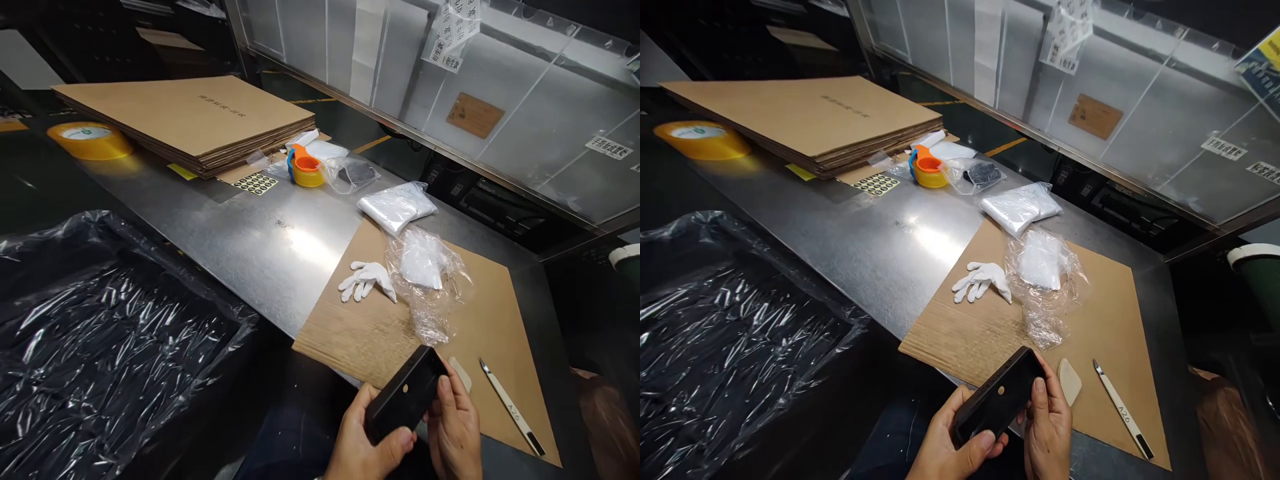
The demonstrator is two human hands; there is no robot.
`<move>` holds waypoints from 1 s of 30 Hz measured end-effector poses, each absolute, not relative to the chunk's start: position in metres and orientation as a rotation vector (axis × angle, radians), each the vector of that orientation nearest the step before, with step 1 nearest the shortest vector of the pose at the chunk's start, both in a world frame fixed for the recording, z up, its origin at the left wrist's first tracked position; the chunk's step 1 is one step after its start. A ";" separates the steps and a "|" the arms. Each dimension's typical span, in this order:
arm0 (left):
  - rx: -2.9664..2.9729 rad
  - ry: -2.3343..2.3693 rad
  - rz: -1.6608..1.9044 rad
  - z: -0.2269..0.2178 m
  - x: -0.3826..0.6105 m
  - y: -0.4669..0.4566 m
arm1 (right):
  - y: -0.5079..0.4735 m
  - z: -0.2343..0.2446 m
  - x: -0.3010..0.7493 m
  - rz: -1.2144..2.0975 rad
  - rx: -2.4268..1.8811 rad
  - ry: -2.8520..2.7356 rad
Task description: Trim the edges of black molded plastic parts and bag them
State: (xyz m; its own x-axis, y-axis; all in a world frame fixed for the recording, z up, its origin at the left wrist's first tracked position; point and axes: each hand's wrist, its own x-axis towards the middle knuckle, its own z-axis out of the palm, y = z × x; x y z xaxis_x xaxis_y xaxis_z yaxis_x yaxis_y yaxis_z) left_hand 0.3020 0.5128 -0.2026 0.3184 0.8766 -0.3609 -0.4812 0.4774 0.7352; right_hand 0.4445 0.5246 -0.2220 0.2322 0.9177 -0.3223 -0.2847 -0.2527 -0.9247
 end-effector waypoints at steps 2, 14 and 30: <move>0.606 0.820 0.946 -0.204 0.300 0.511 | 0.524 -0.219 0.444 1.312 -1.372 -0.665; 0.322 0.630 0.702 -0.202 0.289 0.513 | 0.521 -0.212 0.441 1.290 -1.412 -0.670; 0.145 0.890 0.581 -0.205 0.297 0.518 | 0.504 -0.188 0.426 0.460 -1.327 -2.165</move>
